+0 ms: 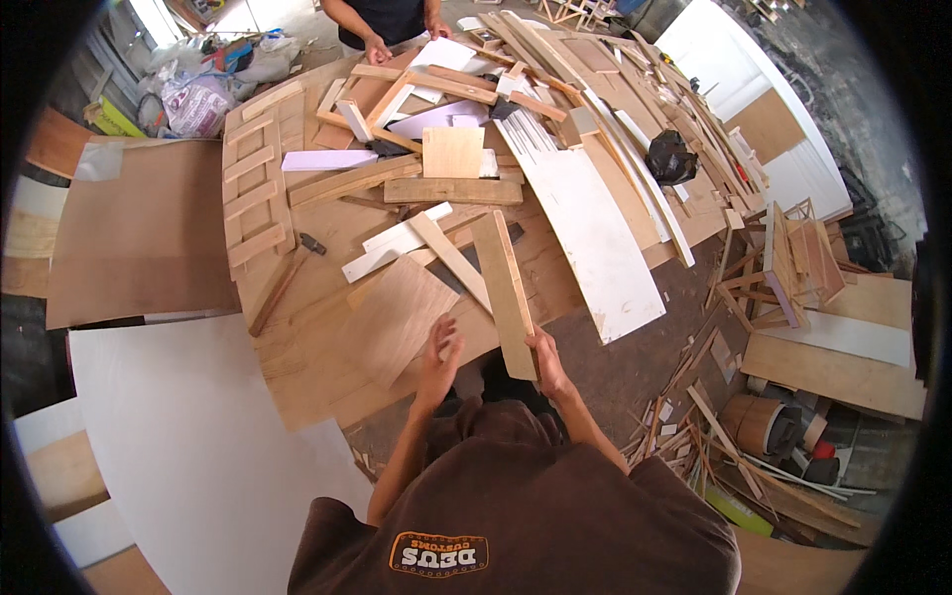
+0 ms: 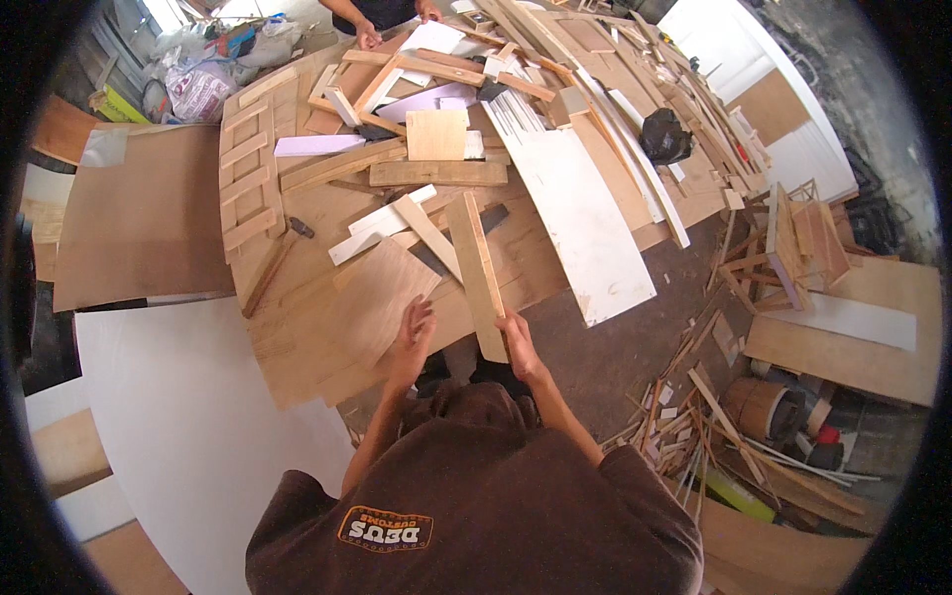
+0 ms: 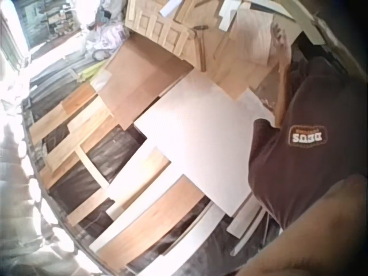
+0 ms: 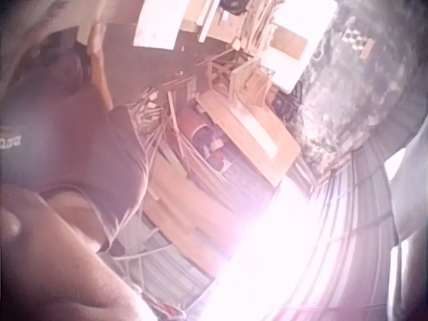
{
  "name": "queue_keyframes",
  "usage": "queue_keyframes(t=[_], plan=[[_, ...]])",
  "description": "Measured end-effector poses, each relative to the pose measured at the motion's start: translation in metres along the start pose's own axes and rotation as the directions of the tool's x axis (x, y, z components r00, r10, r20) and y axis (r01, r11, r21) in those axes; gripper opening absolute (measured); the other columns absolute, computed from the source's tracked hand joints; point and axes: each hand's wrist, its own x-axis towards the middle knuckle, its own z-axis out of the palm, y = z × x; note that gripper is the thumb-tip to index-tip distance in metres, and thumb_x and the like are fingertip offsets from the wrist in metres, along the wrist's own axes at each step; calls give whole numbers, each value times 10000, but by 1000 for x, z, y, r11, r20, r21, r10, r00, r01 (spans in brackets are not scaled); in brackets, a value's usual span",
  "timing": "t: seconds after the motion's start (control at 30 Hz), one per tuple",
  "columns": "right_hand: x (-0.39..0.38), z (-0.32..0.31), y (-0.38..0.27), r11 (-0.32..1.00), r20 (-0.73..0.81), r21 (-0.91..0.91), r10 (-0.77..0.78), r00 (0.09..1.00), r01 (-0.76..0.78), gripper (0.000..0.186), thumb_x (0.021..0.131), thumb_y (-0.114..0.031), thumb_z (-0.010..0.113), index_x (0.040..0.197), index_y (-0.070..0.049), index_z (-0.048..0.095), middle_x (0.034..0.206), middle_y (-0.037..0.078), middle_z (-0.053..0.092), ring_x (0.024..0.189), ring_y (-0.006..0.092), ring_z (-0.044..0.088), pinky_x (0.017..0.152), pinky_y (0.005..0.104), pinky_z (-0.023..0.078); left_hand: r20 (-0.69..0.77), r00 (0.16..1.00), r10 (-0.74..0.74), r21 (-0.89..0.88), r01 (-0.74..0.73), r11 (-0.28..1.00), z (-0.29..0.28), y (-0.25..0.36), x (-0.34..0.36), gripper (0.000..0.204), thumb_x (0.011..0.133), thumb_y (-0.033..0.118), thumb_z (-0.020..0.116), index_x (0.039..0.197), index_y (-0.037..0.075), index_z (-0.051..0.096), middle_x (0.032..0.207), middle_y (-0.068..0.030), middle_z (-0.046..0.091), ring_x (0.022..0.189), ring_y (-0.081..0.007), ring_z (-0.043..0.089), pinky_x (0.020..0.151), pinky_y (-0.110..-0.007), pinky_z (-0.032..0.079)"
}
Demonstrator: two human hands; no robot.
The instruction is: The person organizes wood pieces on a workbench and then uses a hammer to drive a nail into two joined wood components.
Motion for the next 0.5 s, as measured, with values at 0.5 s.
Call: queue_keyframes(t=[0.5], plan=[[-42, -99, -51, 787, 67, -410, -477, 876, 460, 644, 906, -308, 687, 1457, -33, 501, 1381, 156, 590, 1201, 326, 576, 1050, 415, 423, 328, 933, -147, -245, 235, 941, 172, 30, 31, 806, 926, 179, 745, 1554, 40, 259, 1353, -126, 558, 1242, -219, 554, 1079, -365, 423]])
